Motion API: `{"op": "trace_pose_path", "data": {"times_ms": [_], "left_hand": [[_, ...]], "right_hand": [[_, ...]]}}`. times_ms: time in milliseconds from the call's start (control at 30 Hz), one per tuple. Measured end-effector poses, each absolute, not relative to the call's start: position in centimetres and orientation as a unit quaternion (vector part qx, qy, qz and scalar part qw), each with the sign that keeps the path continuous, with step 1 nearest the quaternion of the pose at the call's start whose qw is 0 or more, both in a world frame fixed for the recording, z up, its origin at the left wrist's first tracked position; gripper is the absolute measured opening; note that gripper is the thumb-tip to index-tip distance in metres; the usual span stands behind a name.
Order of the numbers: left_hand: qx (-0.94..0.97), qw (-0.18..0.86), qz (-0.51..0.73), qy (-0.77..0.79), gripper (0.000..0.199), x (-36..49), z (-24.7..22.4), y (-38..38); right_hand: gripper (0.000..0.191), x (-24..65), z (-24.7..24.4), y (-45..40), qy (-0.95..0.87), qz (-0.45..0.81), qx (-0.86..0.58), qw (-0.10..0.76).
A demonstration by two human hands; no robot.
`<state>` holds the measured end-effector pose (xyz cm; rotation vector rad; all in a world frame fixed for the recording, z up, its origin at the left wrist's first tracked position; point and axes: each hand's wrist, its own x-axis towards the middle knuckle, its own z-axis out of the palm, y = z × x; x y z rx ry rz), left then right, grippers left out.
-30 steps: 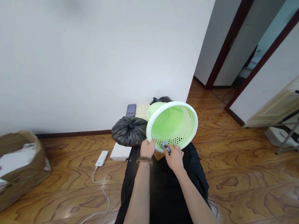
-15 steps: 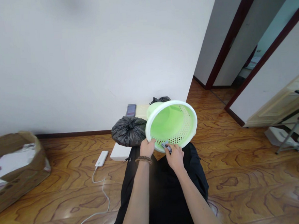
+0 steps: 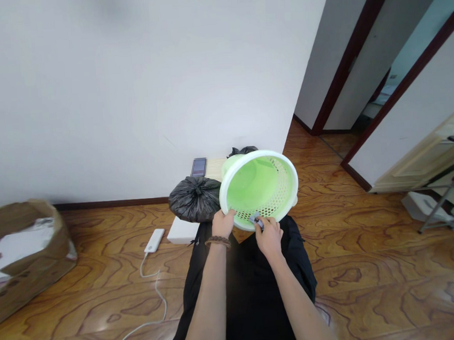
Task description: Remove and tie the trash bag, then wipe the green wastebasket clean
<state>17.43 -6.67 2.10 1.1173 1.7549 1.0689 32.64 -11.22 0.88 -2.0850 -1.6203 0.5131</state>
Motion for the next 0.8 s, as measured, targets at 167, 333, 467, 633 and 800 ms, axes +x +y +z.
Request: {"op": "trace_pose_path", "data": {"times_ms": [167, 333, 467, 633, 800], "left_hand": [[0.462, 0.374, 0.403, 0.695, 0.027, 17.37, 2.21, -6.75], [0.473, 0.371, 0.397, 0.694, 0.027, 17.43, 2.19, -6.85], [0.474, 0.367, 0.398, 0.694, 0.028, 17.37, 2.02, -6.87], [0.477, 0.366, 0.394, 0.695, 0.028, 17.33, 1.83, -6.88], [0.479, 0.367, 0.403, 0.688, 0.027, 17.28, 1.58, -6.86]], "right_hand": [[0.033, 32.43, 0.50, -11.31, -0.589, 0.200, -0.750, 0.227], [0.033, 32.53, 0.54, -11.42, -0.593, 0.198, -0.744, 0.237], [0.033, 32.49, 0.63, -11.48, -0.595, 0.199, -0.741, 0.239], [0.032, 32.39, 0.40, -11.40, -0.596, 0.205, -0.742, 0.228], [0.033, 32.39, 0.19, -11.38, -0.595, 0.203, -0.742, 0.232]]}}
